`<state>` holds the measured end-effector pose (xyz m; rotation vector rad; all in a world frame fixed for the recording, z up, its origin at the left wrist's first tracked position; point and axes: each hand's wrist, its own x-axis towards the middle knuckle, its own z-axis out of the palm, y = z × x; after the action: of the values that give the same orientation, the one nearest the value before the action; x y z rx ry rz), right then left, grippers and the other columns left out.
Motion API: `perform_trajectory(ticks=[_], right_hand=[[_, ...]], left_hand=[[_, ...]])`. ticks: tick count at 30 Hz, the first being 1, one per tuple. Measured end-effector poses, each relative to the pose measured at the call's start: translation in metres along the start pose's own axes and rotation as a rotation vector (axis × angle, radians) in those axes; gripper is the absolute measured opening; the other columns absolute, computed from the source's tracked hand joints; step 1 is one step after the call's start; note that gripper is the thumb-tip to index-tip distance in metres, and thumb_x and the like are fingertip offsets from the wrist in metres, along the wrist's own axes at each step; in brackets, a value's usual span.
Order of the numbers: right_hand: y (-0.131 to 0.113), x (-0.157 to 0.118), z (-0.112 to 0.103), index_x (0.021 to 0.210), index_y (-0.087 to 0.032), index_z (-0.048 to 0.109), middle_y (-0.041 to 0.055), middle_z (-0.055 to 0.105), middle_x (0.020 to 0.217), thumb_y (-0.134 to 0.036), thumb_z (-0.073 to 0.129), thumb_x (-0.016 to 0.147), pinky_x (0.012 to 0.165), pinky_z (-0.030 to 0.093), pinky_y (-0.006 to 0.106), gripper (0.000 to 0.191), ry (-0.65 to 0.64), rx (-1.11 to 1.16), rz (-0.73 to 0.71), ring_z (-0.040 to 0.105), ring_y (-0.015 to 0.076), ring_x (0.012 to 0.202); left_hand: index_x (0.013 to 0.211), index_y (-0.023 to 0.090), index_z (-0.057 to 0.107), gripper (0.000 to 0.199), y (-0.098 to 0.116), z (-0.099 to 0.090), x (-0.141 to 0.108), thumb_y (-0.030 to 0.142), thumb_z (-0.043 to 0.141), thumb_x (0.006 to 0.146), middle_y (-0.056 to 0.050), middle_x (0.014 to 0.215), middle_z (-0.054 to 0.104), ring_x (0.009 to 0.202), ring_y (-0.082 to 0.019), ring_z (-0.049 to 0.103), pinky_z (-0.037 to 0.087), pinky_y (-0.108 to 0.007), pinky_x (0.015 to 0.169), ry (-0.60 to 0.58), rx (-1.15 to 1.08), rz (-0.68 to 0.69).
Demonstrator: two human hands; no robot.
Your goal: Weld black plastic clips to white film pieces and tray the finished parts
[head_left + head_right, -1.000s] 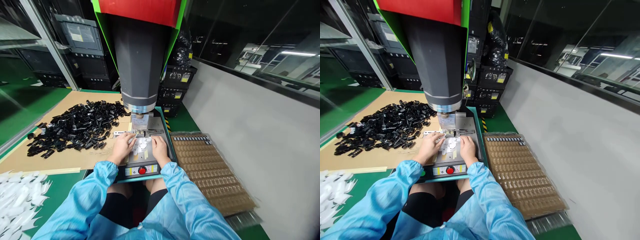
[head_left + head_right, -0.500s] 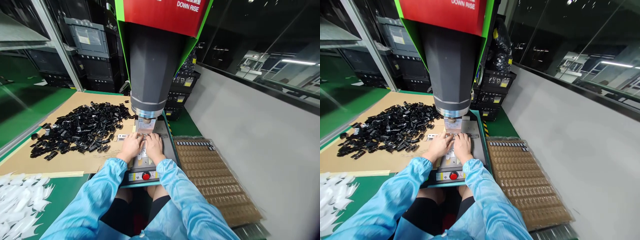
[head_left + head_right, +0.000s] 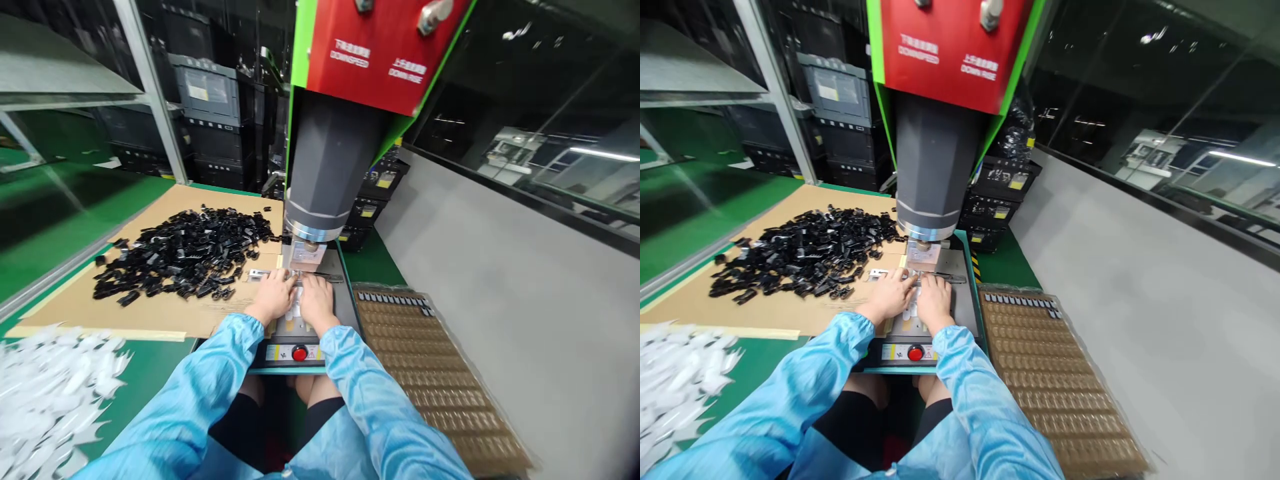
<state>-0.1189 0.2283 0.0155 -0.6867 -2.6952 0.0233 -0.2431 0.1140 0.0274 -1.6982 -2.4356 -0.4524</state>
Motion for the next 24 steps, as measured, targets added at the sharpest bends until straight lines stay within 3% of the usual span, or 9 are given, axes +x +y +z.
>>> perform_trajectory(ticks=[3,6,8,11,14,16,24], right_hand=[[-0.002,0.0,-0.005,0.142,-0.019,0.06,0.0137,0.064,0.144,-0.02,0.057,0.099,0.105,0.039,0.046,0.044,0.011,-0.009,0.011,0.051,0.0316,0.128],[-0.018,0.003,-0.005,0.129,-0.018,0.066,0.0147,0.066,0.137,-0.022,0.06,0.098,0.106,0.039,0.046,0.032,0.028,0.021,0.025,0.05,0.033,0.127],[-0.043,0.007,-0.002,0.123,-0.02,0.068,0.0134,0.068,0.128,-0.025,0.06,0.099,0.104,0.041,0.045,0.026,0.004,0.085,-0.009,0.052,0.0322,0.122],[-0.095,0.015,0.011,0.131,-0.023,0.064,0.0103,0.069,0.124,-0.028,0.063,0.099,0.104,0.044,0.042,0.032,-0.078,0.222,-0.112,0.056,0.0291,0.118],[-0.143,0.026,0.027,0.139,-0.023,0.06,0.0104,0.067,0.128,-0.033,0.068,0.098,0.106,0.046,0.042,0.043,-0.15,0.279,-0.19,0.057,0.0284,0.121],[-0.162,0.032,0.037,0.14,-0.023,0.059,0.0111,0.066,0.128,-0.036,0.069,0.098,0.106,0.047,0.043,0.045,-0.189,0.267,-0.209,0.058,0.0288,0.121],[-0.17,0.043,0.05,0.126,-0.021,0.065,0.013,0.066,0.12,-0.033,0.062,0.102,0.102,0.05,0.043,0.027,-0.175,0.177,-0.18,0.058,0.0295,0.116]], left_hand=[[0.134,0.022,0.068,0.038,-0.015,-0.012,-0.03,0.043,0.05,0.108,-0.016,0.132,0.061,0.123,-0.035,0.054,0.042,-0.049,0.102,0.029,-0.028,0.0],[0.133,0.02,0.067,0.037,-0.05,-0.02,-0.072,0.042,0.054,0.106,-0.015,0.132,0.062,0.122,-0.034,0.055,0.044,-0.049,0.101,0.097,-0.002,-0.124],[0.133,0.02,0.066,0.036,-0.077,-0.022,-0.099,0.041,0.056,0.105,-0.015,0.13,0.063,0.12,-0.035,0.056,0.045,-0.049,0.097,0.152,0.028,-0.273],[0.131,0.021,0.067,0.035,-0.108,-0.02,-0.126,0.041,0.056,0.104,-0.015,0.124,0.065,0.116,-0.036,0.058,0.046,-0.048,0.094,0.195,0.036,-0.459],[0.133,0.023,0.067,0.035,-0.121,-0.015,-0.133,0.038,0.057,0.104,-0.015,0.125,0.065,0.115,-0.035,0.059,0.047,-0.047,0.092,0.175,0.015,-0.5],[0.133,0.024,0.068,0.033,-0.123,-0.012,-0.132,0.036,0.056,0.105,-0.014,0.127,0.066,0.115,-0.035,0.06,0.048,-0.047,0.092,0.168,0.002,-0.489],[0.118,0.023,0.071,0.024,-0.127,-0.006,-0.122,0.033,0.053,0.105,-0.013,0.12,0.071,0.107,-0.033,0.064,0.048,-0.046,0.091,0.187,-0.006,-0.426]])
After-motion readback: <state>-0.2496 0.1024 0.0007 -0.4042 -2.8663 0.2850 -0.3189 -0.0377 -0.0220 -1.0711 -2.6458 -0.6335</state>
